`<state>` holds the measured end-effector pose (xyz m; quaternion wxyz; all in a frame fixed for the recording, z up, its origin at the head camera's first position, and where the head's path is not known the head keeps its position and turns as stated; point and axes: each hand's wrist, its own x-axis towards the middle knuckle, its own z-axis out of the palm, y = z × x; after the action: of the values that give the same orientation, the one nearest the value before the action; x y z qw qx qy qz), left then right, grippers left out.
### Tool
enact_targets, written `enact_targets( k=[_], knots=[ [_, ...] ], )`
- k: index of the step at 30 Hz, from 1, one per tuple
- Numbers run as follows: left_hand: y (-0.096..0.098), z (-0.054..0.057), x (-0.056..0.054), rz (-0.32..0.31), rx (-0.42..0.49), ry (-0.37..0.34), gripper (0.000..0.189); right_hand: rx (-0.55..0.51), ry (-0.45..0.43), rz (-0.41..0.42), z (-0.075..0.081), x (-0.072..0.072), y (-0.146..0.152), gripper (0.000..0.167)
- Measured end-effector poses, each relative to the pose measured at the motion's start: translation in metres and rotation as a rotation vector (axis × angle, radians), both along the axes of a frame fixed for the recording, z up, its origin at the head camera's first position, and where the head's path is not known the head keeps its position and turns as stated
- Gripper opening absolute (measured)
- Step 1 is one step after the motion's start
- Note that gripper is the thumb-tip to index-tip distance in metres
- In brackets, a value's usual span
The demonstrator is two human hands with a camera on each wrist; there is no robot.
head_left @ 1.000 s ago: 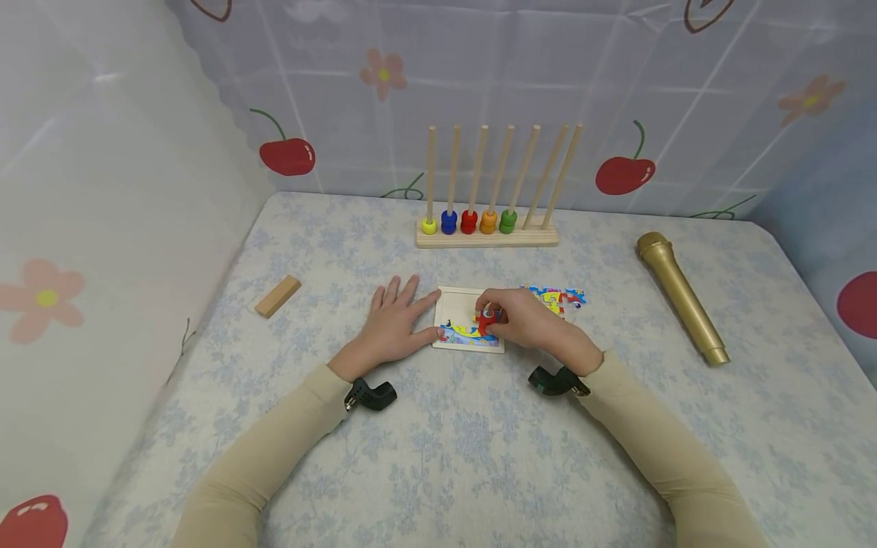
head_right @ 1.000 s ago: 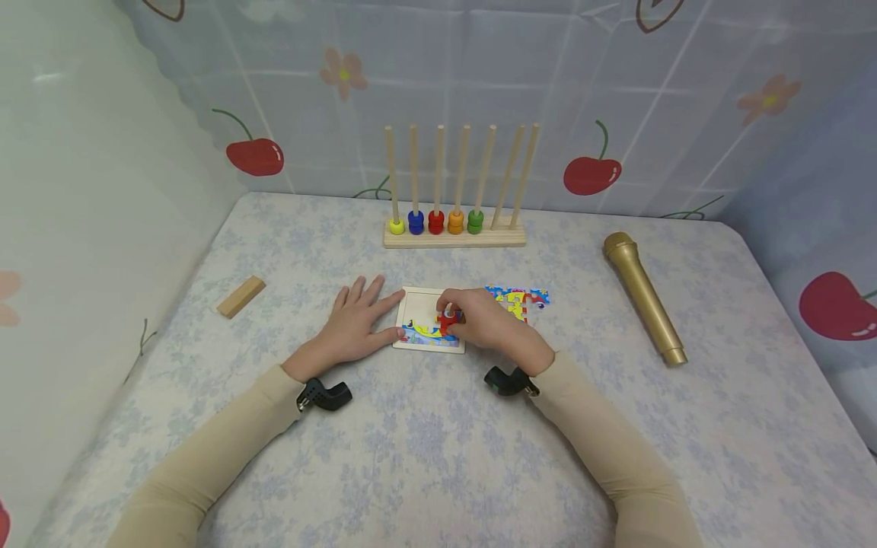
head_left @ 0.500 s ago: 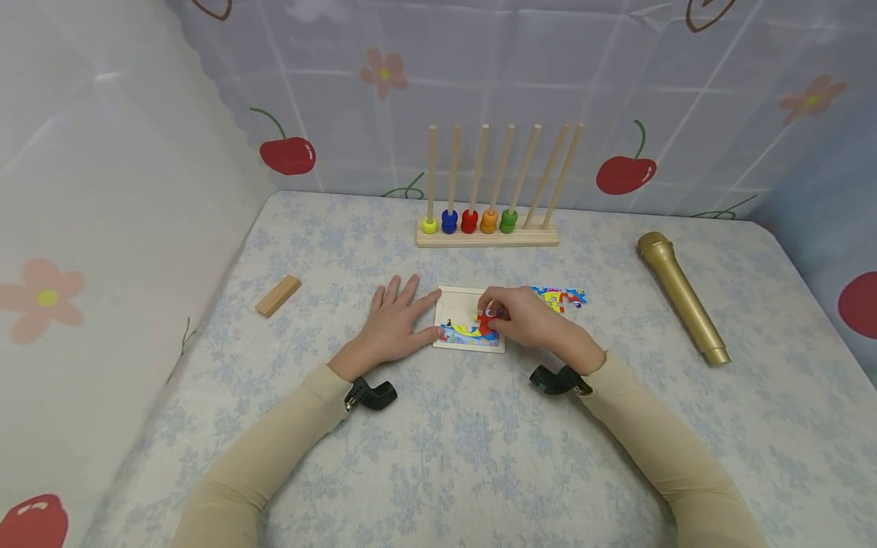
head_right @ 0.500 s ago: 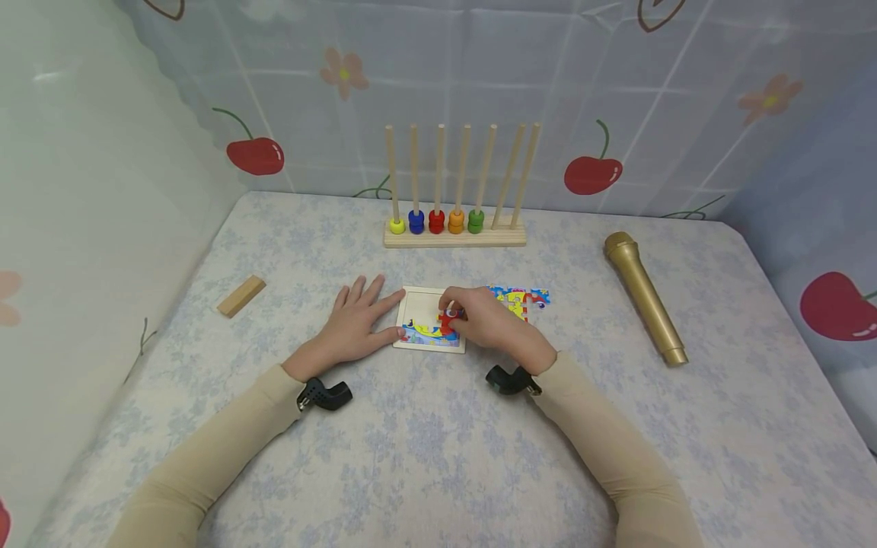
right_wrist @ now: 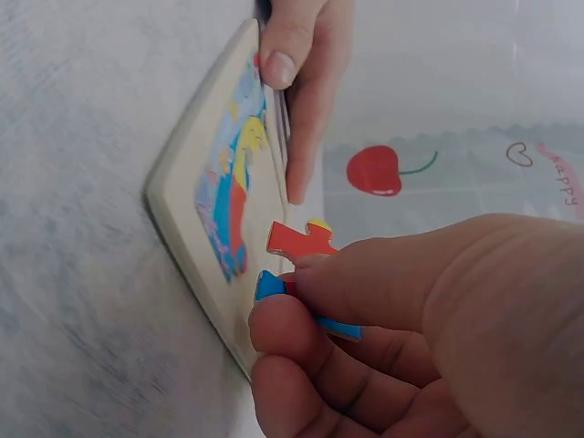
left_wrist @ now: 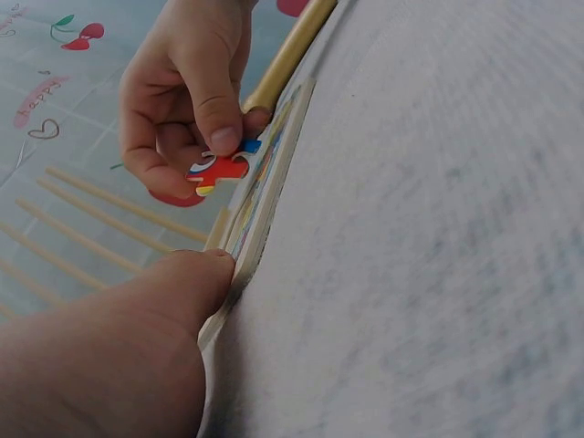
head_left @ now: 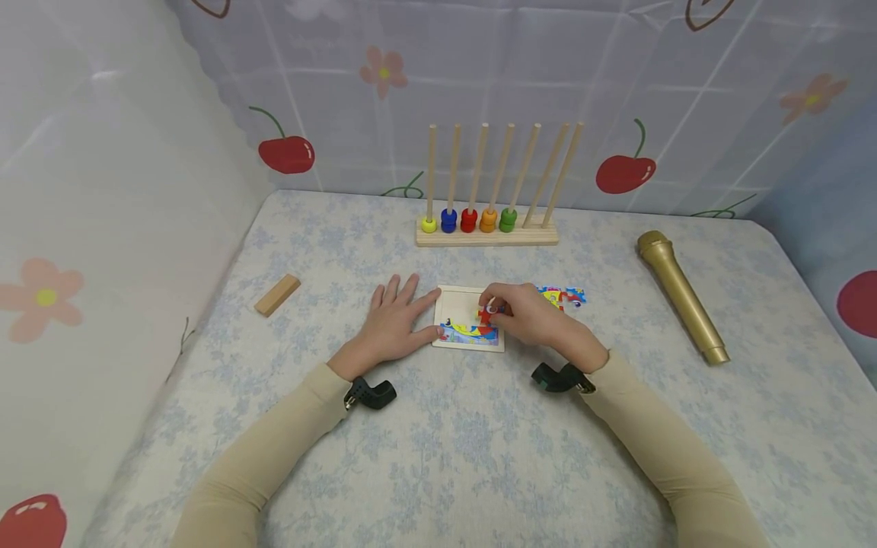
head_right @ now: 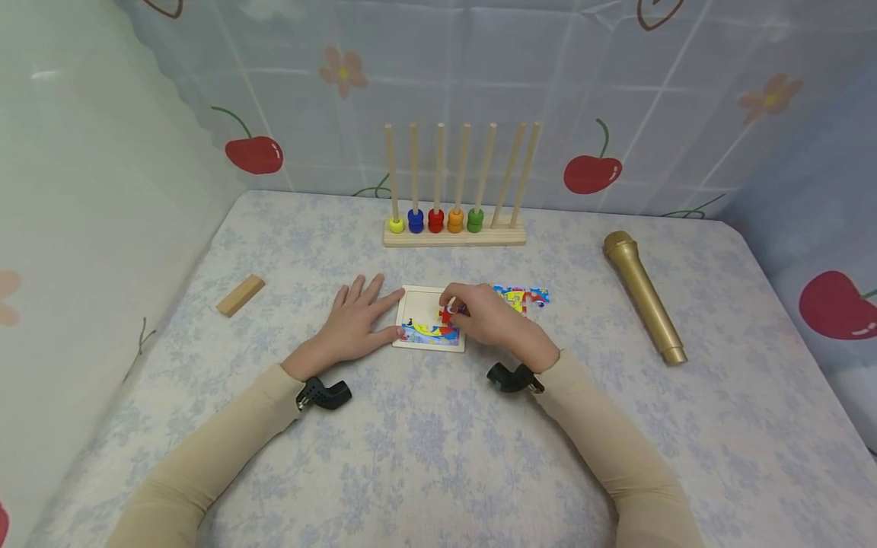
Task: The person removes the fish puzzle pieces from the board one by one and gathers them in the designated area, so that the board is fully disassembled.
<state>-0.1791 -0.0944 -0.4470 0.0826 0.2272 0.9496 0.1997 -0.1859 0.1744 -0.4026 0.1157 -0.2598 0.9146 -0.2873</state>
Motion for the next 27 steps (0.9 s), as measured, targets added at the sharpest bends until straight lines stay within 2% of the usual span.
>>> enact_targets(
  k=[6,11,20,27],
  knots=[
    [0.0,0.0,0.0,0.001,0.004,0.003,0.073,0.022,0.042,-0.048,0.008,-0.001,0.012,0.023],
    [-0.001,0.001,0.0,-0.003,0.006,-0.002,0.072,0.021,0.071,-0.093,0.013,0.0,0.037,0.025],
    [-0.002,0.0,0.0,-0.001,0.004,0.0,0.072,0.058,0.078,-0.254,0.022,0.008,0.089,0.022],
    [-0.001,-0.001,0.0,-0.004,0.002,-0.002,0.072,0.072,0.109,-0.307,0.017,0.013,0.114,0.017]
  ],
)
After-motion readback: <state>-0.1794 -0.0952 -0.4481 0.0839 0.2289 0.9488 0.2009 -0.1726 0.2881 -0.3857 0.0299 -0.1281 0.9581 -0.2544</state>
